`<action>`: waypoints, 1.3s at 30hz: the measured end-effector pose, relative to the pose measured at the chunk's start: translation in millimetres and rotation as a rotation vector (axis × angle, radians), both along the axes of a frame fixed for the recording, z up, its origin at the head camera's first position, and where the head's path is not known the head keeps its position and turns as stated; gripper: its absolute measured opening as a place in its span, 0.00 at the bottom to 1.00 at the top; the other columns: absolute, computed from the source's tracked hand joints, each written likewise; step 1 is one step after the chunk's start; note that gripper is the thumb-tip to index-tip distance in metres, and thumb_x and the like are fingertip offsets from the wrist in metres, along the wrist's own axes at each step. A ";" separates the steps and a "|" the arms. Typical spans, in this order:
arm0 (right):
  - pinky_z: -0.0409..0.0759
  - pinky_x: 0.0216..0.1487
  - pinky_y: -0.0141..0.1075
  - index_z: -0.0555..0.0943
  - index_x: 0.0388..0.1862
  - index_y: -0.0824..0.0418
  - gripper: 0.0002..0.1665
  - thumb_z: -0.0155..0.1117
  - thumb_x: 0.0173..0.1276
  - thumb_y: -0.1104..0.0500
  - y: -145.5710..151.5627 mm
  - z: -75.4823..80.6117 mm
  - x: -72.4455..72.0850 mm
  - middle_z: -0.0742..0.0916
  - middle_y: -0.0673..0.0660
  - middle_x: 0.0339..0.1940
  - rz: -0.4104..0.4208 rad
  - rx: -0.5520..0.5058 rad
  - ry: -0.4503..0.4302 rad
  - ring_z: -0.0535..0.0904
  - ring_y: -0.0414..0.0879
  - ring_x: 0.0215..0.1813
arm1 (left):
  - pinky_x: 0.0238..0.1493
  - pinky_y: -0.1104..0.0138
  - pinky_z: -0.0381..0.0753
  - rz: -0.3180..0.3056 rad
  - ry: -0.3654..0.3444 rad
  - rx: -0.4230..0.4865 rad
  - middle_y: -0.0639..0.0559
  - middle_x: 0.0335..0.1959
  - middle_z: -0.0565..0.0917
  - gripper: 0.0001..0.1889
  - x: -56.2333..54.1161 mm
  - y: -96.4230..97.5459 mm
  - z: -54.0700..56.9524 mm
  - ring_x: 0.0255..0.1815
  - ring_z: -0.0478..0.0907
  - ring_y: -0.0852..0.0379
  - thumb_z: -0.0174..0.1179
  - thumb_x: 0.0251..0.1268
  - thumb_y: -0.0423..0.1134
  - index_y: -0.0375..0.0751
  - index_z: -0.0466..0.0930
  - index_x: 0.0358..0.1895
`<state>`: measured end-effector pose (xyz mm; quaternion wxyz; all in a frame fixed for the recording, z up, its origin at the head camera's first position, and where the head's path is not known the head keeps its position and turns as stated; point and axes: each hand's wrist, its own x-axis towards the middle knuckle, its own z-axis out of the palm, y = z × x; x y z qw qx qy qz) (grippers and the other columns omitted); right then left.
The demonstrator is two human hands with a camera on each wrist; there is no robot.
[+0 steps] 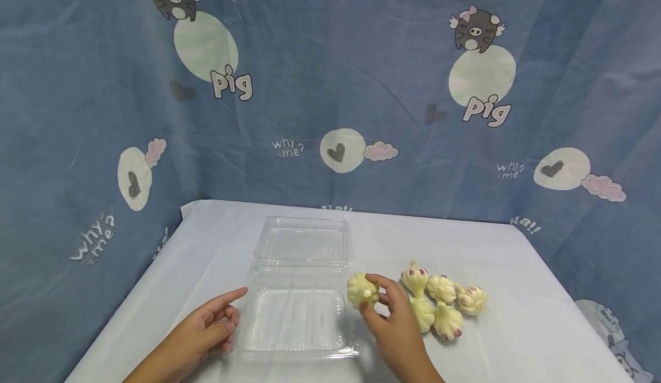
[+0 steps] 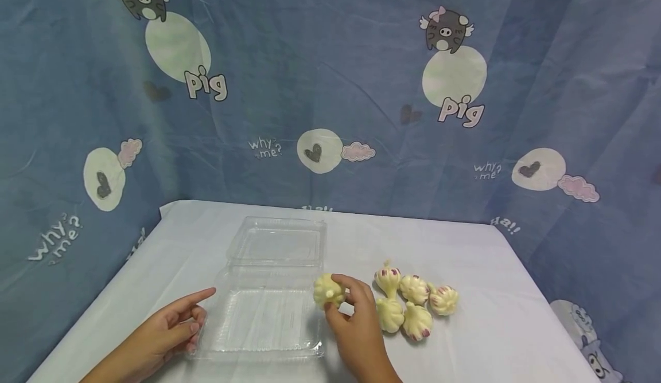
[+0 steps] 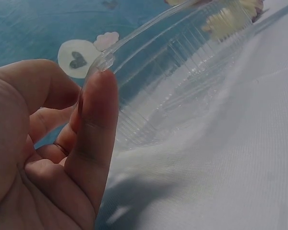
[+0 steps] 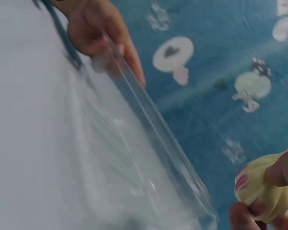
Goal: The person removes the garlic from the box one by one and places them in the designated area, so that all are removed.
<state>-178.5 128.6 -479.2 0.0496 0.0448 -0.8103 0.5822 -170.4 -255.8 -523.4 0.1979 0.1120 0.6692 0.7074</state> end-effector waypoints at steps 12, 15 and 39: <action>0.84 0.50 0.33 0.79 0.67 0.38 0.30 0.70 0.72 0.63 43.8 1.9 -5.1 0.73 0.51 0.72 -0.105 0.029 -0.009 0.76 0.55 0.66 | 0.38 0.67 0.85 0.000 0.006 -0.006 0.53 0.46 0.72 0.39 1.2 2.6 3.4 0.35 0.75 0.64 0.53 0.81 0.31 0.31 0.41 0.84; 0.85 0.53 0.34 0.78 0.68 0.39 0.30 0.70 0.73 0.62 50.9 3.6 -4.6 0.71 0.52 0.74 -0.110 0.050 -0.009 0.75 0.57 0.68 | 0.38 0.67 0.85 0.005 -0.004 -0.020 0.52 0.46 0.72 0.38 1.2 2.9 4.3 0.35 0.75 0.63 0.51 0.80 0.29 0.31 0.41 0.85; 0.87 0.57 0.44 0.73 0.76 0.51 0.31 0.66 0.77 0.59 121.1 6.1 10.2 0.67 0.65 0.77 -0.342 0.285 -0.026 0.71 0.65 0.70 | 0.39 0.65 0.86 -0.004 0.009 -0.019 0.52 0.45 0.71 0.39 -2.9 1.1 1.5 0.36 0.75 0.62 0.52 0.81 0.31 0.30 0.40 0.84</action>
